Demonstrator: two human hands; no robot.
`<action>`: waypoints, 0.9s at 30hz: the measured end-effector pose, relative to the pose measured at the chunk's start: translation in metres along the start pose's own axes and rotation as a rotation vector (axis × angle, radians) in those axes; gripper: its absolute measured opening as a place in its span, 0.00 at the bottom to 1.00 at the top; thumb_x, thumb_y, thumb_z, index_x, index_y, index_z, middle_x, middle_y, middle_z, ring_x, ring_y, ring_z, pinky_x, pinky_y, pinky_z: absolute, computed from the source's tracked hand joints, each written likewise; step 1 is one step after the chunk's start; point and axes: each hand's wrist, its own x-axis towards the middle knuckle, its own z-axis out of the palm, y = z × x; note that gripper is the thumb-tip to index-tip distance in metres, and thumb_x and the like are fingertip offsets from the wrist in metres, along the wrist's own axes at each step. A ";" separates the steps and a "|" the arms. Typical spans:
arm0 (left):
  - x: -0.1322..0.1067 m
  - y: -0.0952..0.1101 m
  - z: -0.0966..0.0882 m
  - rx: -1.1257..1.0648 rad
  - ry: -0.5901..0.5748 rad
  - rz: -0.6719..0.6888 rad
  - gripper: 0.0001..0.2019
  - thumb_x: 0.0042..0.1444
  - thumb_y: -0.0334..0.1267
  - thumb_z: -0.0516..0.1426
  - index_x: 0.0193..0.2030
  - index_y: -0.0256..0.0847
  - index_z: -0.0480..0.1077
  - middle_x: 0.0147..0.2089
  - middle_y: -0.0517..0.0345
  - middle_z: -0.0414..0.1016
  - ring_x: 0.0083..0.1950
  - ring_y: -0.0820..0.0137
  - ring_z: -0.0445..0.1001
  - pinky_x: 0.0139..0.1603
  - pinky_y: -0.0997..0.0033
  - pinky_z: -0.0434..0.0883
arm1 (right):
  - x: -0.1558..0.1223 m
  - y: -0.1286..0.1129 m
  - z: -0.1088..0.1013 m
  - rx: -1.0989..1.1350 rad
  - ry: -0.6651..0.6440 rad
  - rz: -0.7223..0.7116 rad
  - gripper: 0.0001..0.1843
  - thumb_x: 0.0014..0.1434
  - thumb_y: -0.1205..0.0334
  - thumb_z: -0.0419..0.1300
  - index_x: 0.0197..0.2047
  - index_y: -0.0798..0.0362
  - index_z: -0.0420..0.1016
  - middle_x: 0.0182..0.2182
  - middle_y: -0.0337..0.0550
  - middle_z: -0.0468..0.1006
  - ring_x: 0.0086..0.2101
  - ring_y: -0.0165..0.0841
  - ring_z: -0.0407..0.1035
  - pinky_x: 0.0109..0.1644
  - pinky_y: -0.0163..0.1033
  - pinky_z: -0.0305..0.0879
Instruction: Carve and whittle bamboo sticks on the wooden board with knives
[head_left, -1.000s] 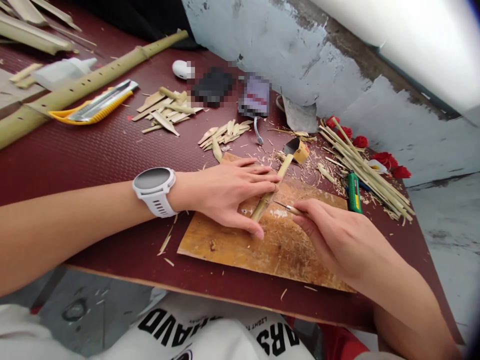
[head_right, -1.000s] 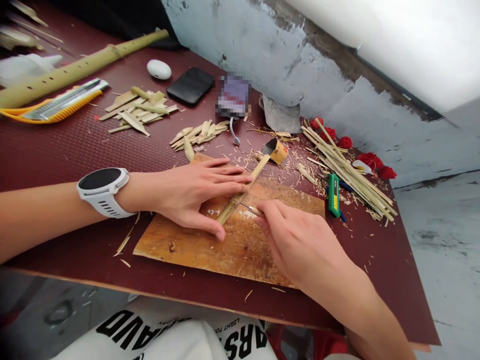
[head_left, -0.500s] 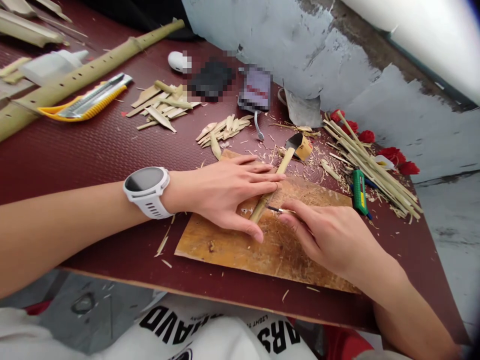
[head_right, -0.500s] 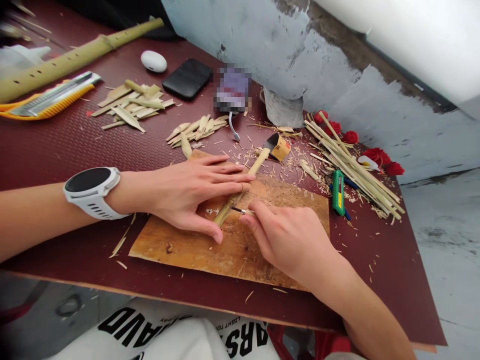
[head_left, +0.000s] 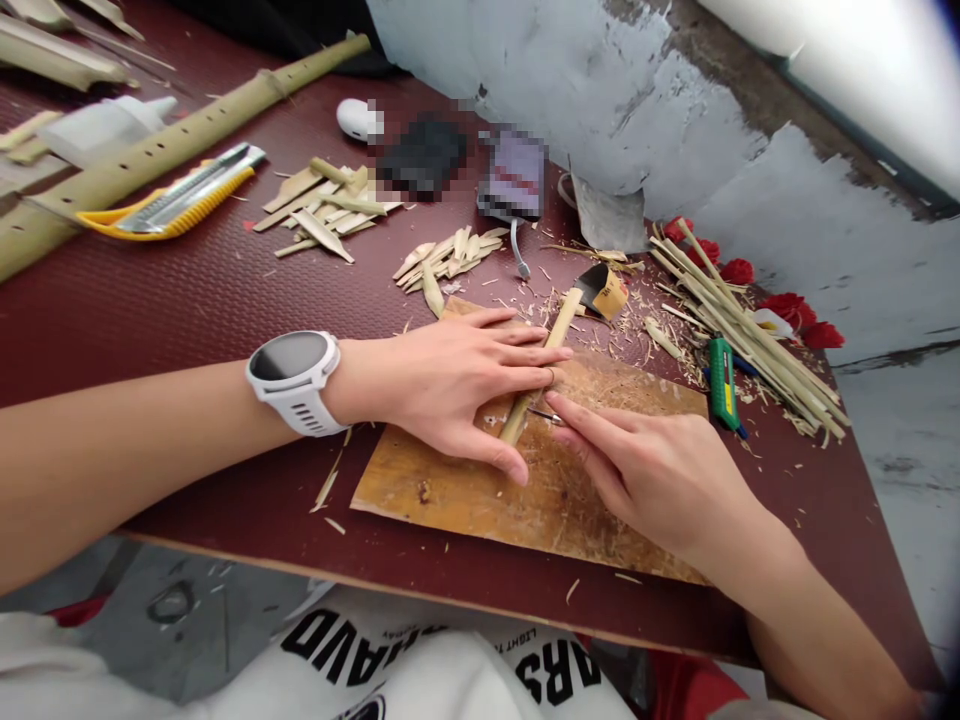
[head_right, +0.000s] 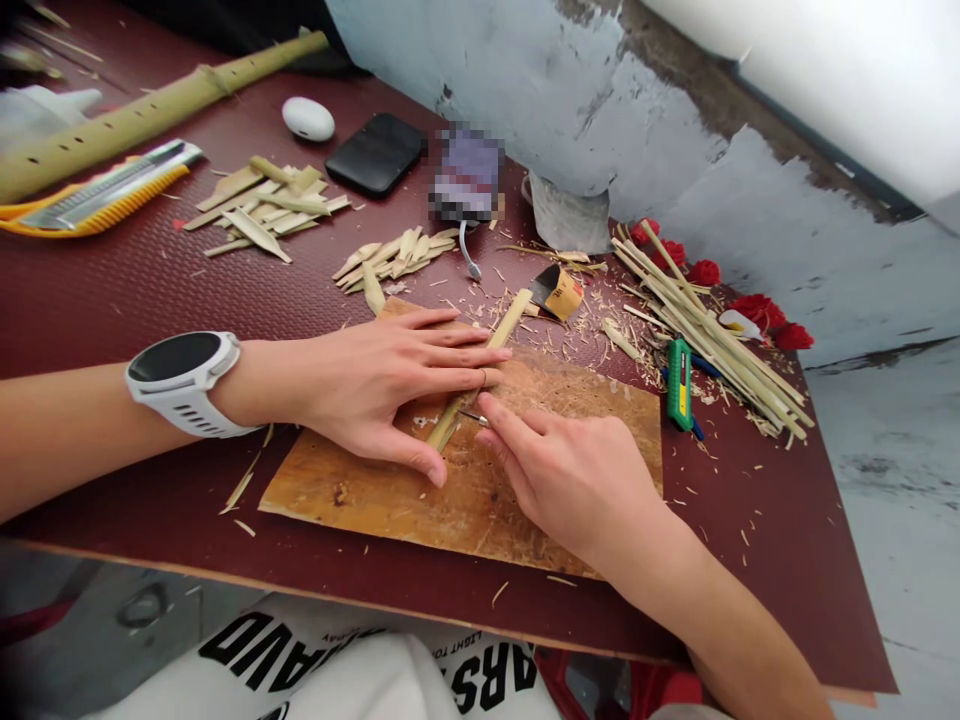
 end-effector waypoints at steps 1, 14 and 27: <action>0.000 0.000 0.000 0.005 -0.002 0.000 0.50 0.59 0.77 0.52 0.75 0.40 0.62 0.81 0.49 0.51 0.79 0.44 0.54 0.81 0.44 0.44 | 0.000 0.000 0.000 -0.002 0.007 -0.003 0.22 0.78 0.53 0.49 0.64 0.47 0.77 0.37 0.41 0.87 0.26 0.30 0.76 0.27 0.41 0.45; 0.000 0.001 0.000 -0.010 0.012 -0.010 0.49 0.59 0.76 0.54 0.75 0.42 0.63 0.80 0.47 0.52 0.79 0.45 0.55 0.81 0.45 0.45 | 0.000 -0.001 -0.002 -0.013 0.042 -0.040 0.21 0.78 0.54 0.49 0.64 0.48 0.78 0.34 0.40 0.85 0.24 0.28 0.73 0.28 0.40 0.43; 0.001 0.001 -0.001 -0.032 -0.004 -0.014 0.49 0.58 0.76 0.55 0.75 0.41 0.63 0.80 0.48 0.54 0.79 0.43 0.55 0.81 0.42 0.44 | -0.001 -0.009 0.000 -0.048 -0.012 -0.032 0.21 0.73 0.62 0.53 0.65 0.51 0.76 0.27 0.39 0.81 0.20 0.28 0.69 0.25 0.40 0.42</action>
